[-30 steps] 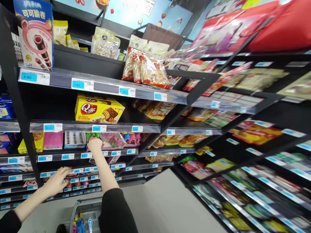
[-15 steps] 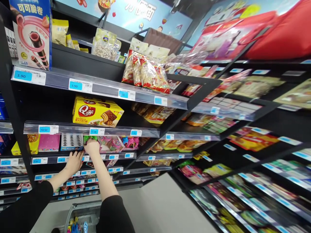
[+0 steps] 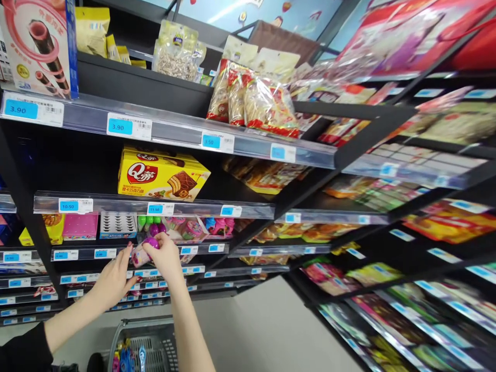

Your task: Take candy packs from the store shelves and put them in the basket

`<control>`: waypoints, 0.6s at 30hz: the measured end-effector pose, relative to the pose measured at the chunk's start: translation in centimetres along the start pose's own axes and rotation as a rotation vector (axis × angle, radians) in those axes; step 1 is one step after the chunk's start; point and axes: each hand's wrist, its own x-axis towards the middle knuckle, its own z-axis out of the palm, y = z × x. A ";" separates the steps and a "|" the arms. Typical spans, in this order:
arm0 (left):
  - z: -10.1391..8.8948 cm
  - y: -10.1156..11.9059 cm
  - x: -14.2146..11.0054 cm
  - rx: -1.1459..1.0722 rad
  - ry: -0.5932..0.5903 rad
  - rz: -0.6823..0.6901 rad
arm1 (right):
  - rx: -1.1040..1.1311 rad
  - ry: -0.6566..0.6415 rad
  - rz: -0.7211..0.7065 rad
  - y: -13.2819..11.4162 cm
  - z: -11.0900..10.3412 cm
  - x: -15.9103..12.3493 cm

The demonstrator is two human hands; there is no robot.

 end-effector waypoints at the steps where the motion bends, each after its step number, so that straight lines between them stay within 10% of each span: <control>1: -0.7 0.5 -0.6 -0.039 -0.023 -0.017 | 0.046 -0.029 0.003 -0.4 -0.1 -1.2; 5: -2.9 1.9 -2.4 -0.769 -0.139 -0.294 | 0.274 -0.251 -0.022 -2.1 -0.6 -3.9; 9: -4.8 2.3 -3.4 -1.645 -0.342 -0.555 | -0.090 -0.168 -0.058 -1.0 -0.9 -1.5; 18: -8.0 2.4 -4.2 -2.279 -0.428 -0.420 | -0.640 0.023 0.010 2.2 2.7 4.9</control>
